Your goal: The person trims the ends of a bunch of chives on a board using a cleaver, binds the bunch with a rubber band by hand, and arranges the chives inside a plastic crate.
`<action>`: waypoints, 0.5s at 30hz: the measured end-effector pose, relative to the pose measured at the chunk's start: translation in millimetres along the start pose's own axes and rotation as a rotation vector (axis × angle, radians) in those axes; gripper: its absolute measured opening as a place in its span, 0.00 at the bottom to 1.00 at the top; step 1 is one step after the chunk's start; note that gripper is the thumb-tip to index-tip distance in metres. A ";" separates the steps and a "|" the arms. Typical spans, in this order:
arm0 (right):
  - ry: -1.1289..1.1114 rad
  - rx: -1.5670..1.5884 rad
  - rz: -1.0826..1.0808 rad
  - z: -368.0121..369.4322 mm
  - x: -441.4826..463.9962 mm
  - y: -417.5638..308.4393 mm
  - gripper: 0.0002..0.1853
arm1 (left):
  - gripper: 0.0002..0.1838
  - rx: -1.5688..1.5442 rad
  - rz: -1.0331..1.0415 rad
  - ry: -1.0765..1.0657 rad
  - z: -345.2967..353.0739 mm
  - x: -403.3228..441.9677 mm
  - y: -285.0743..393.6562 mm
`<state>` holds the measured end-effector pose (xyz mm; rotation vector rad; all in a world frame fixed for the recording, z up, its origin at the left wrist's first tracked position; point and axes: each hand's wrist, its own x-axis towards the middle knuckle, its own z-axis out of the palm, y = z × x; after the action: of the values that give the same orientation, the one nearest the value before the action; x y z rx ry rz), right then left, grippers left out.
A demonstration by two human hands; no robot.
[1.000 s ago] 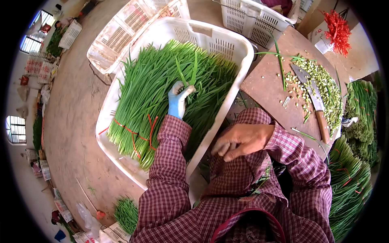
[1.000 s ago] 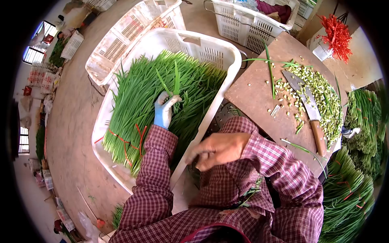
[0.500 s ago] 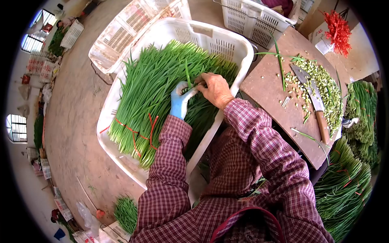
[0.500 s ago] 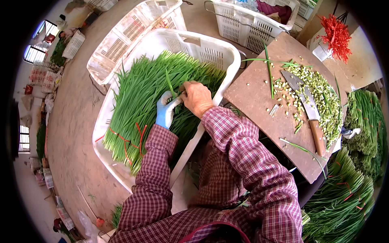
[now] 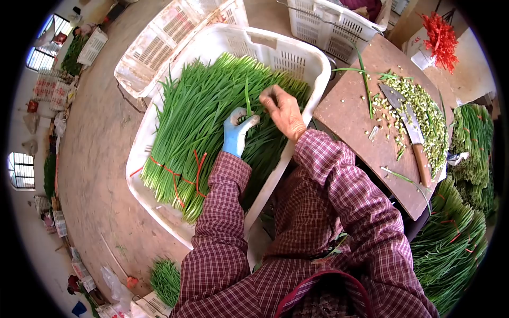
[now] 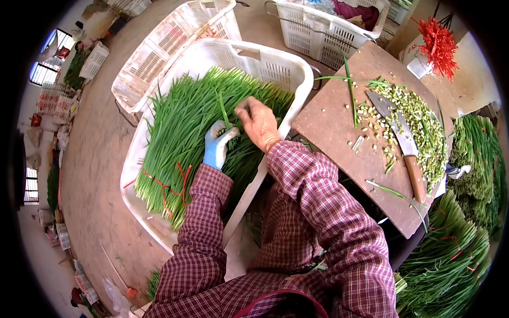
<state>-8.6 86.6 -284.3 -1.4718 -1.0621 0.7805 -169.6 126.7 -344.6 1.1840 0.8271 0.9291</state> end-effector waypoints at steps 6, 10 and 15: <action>-0.102 -0.254 -0.046 11.8 -6.3 -6.6 0.12 | 0.06 0.040 0.049 0.055 7.5 -1.2 4.5; -0.084 -0.347 -0.109 14.1 -6.4 0.9 0.13 | 0.06 0.131 0.111 0.047 6.9 0.6 0.1; -0.003 -0.122 0.038 13.9 -7.4 10.2 0.12 | 0.06 0.066 0.070 0.074 14.5 -3.3 7.7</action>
<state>-22.0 85.3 -297.4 -1.5985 -1.1027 0.7559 -158.9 119.0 -334.2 1.2479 0.8860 1.0141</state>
